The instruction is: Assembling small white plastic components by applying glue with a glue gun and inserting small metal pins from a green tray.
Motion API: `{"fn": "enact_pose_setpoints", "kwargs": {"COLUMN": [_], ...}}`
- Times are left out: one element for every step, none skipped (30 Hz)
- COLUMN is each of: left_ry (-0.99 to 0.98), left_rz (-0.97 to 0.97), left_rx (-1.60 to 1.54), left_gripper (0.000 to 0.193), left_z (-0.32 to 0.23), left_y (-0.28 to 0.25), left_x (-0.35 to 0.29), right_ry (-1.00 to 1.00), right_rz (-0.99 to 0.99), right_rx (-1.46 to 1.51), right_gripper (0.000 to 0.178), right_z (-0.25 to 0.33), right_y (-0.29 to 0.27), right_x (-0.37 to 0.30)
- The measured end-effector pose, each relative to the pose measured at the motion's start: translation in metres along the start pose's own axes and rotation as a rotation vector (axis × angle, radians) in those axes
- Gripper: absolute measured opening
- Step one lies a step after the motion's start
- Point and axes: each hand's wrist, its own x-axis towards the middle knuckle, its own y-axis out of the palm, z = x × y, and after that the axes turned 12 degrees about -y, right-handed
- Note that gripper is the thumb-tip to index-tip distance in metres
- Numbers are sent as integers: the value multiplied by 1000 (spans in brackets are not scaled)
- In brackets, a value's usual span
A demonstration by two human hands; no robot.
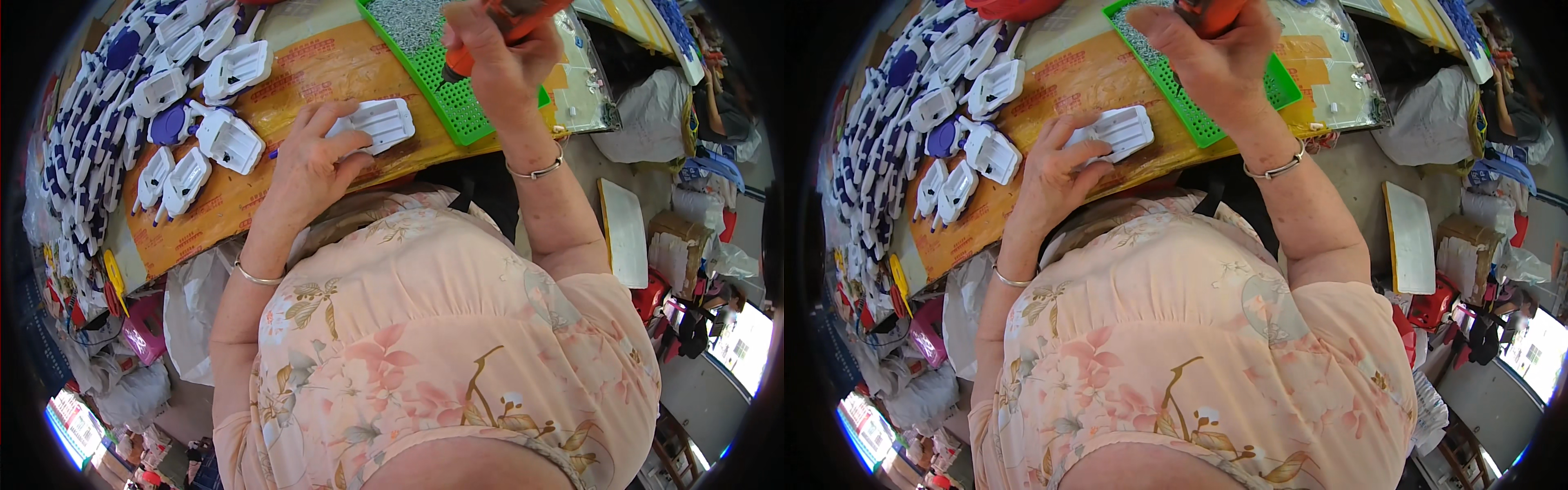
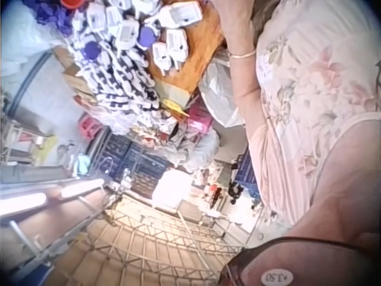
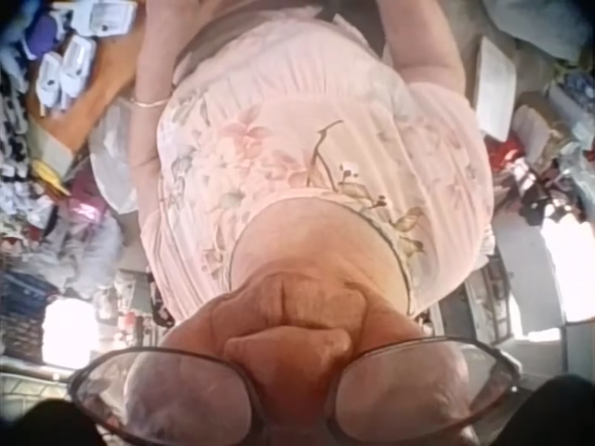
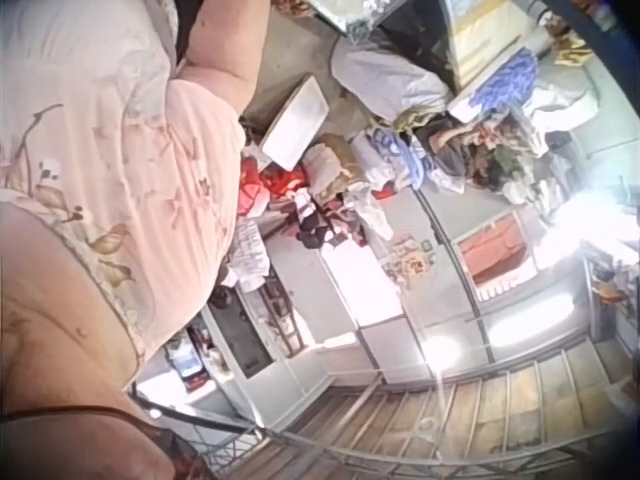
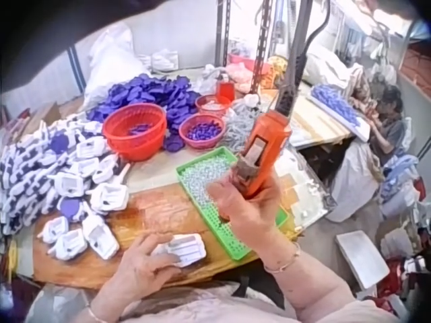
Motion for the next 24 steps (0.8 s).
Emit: {"fn": "enact_pose_setpoints", "kwargs": {"left_ry": [-2,9,20,12,40,64,53,59,66,60,55,51,49,61,75,71,68,66,62,58,55,53,54,53], "left_rz": [0,-1,-2,-4,-16,-32,-34,-39,-45,-47,-43,-40,-40,-50,-60,-61,-67,-73,-74,-78,-81,-82,-85,-87], "left_rx": [-1,7,15,16,21,28,30,35,40,40,29,18,16,8,-2,-3,2,7,7,-1,-8,-9,-10,-12], "left_gripper": [23,22,22,22,21,20,20,20,20,20,21,21,21,22,22,22,22,22,22,22,23,23,23,23], "left_z": [0,-1,-2,-3,-3,-2,0,1,1,1,0,0,-1,-2,-3,-3,-2,-2,-2,0,2,2,1,0], "left_y": [0,-1,-1,0,1,3,5,7,8,9,8,8,9,9,9,10,11,12,12,12,13,14,14,14], "left_x": [1,2,2,4,7,8,8,9,9,9,9,9,10,10,10,10,9,8,8,7,5,5,6,6], "right_ry": [2,-49,-100,-125,-140,-153,-65,23,110,-55,9,74,-33,-32,-403,-771,-767,-792,-817,-811,-355,93,94,93], "right_rz": [1,-18,-36,-28,-23,-14,7,-29,-64,43,57,72,102,105,235,363,365,368,370,375,253,124,124,119], "right_rx": [0,4,8,-9,18,50,35,107,179,-151,-46,59,-83,-80,182,449,453,433,412,419,263,96,95,99], "right_gripper": [21,22,24,30,31,33,38,40,43,49,51,53,56,56,56,56,56,55,54,54,54,54,54,54], "right_z": [4,9,12,13,20,28,38,41,42,42,42,39,30,5,-28,-47,-49,-51,-52,-32,7,28,28,27], "right_y": [1,3,4,2,5,10,16,23,29,28,31,36,38,37,33,32,33,33,33,38,44,47,47,47], "right_x": [2,3,5,7,8,7,3,-5,-11,-13,-17,-22,-25,-20,-8,-2,-3,-4,-4,-10,-21,-27,-27,-28]}}
